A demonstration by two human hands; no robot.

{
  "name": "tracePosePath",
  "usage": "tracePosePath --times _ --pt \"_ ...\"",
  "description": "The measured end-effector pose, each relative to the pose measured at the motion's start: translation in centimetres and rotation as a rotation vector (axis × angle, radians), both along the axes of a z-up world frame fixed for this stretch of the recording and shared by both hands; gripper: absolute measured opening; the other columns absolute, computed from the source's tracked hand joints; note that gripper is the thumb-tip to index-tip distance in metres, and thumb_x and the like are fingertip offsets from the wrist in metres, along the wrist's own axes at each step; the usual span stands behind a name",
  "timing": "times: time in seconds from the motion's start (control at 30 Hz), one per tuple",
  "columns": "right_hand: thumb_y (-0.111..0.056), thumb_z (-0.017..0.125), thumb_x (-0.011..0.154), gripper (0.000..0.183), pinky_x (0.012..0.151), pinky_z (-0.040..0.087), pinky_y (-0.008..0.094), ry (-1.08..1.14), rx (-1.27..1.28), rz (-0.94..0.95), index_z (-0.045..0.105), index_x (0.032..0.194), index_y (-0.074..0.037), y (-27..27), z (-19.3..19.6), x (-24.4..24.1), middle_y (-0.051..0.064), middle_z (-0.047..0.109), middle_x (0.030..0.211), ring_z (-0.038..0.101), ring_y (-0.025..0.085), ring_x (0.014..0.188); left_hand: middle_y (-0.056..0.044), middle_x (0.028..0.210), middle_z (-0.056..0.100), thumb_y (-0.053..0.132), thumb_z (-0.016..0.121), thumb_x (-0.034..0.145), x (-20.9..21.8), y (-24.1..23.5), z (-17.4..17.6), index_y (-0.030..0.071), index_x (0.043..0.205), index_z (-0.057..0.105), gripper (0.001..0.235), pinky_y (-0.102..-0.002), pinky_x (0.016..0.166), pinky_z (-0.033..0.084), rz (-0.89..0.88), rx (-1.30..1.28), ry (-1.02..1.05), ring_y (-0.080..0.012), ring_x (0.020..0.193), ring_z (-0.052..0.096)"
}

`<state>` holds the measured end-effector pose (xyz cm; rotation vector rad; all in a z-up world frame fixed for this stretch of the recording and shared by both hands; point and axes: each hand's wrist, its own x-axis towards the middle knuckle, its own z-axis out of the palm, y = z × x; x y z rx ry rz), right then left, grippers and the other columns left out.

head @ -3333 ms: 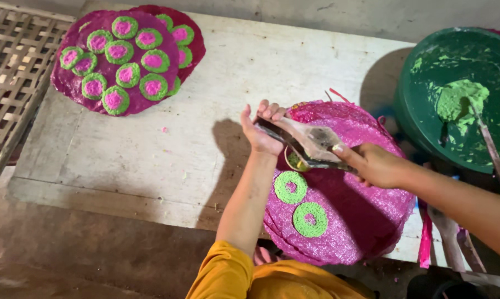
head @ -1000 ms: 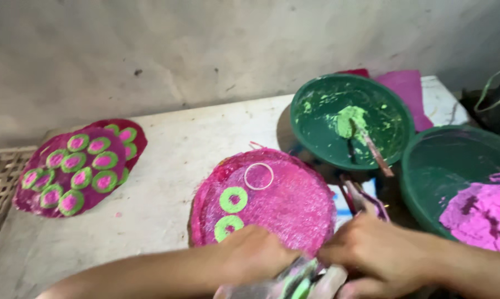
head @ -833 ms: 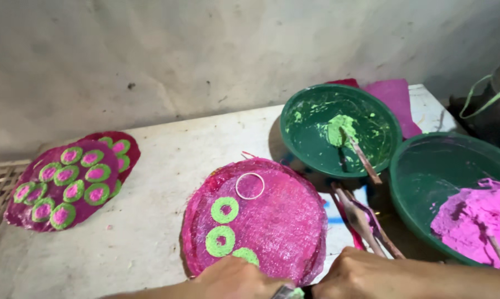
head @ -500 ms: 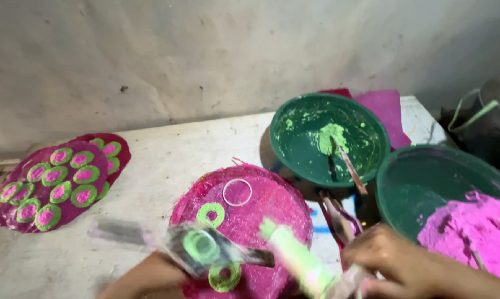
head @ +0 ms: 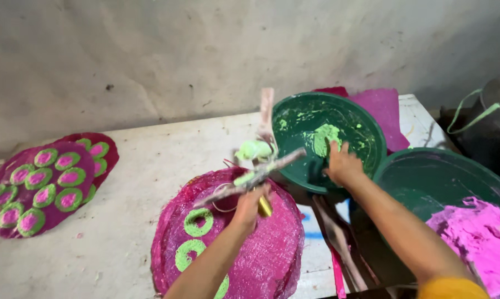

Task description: The person uses a specialized wooden tool to stamp dough patterns and move colored dough onto flat discs, handling different colored doughs from plastic bowls.

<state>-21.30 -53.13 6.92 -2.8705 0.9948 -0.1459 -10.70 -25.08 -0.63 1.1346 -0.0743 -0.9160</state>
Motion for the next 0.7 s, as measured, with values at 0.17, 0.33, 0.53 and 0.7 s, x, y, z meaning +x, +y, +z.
tracePosePath --times 0.17,0.33,0.53,0.7 --pt "-0.008 0.052 0.094 0.031 0.093 0.056 0.054 0.184 0.070 -0.035 0.055 0.123 0.000 -6.1 -5.8 -0.2 0.031 0.066 0.121 0.068 0.049 0.110 -0.009 0.085 0.072 0.036 0.073 0.086 7.3 -8.2 -5.7 0.003 0.098 0.074 0.036 -0.031 0.056 0.048 0.101 0.093 -0.120 -0.0171 0.067 0.063" --pt "-0.015 0.046 0.106 0.025 0.085 0.058 0.055 0.075 -0.032 -0.072 0.061 0.118 0.000 -9.1 -5.5 0.8 0.029 0.073 0.107 0.071 0.048 0.101 -0.009 0.086 0.071 0.036 0.069 0.088 10.2 -14.8 -8.8 0.002 0.100 0.074 0.037 -0.032 0.062 0.051 0.079 0.063 -0.171 -0.0170 0.070 0.064" --pt "-0.018 0.046 0.103 0.030 0.091 0.058 0.051 0.051 0.073 -0.195 0.066 0.116 0.000 -10.1 -11.4 6.8 0.028 0.073 0.112 0.072 0.044 0.106 -0.007 0.088 0.071 0.032 0.068 0.089 9.2 -17.1 -7.4 0.000 0.099 0.073 0.034 -0.032 0.067 0.052 0.102 0.040 -0.259 -0.0163 0.076 0.066" --pt "-0.021 0.042 0.103 0.036 0.095 0.055 0.052 0.084 0.197 -0.264 0.061 0.126 0.000 -9.6 -14.4 9.3 0.029 0.069 0.119 0.068 0.045 0.111 -0.005 0.091 0.070 0.029 0.068 0.085 8.4 -16.5 -6.4 0.004 0.103 0.071 0.032 -0.033 0.069 0.053 0.132 0.025 -0.241 -0.0177 0.077 0.068"
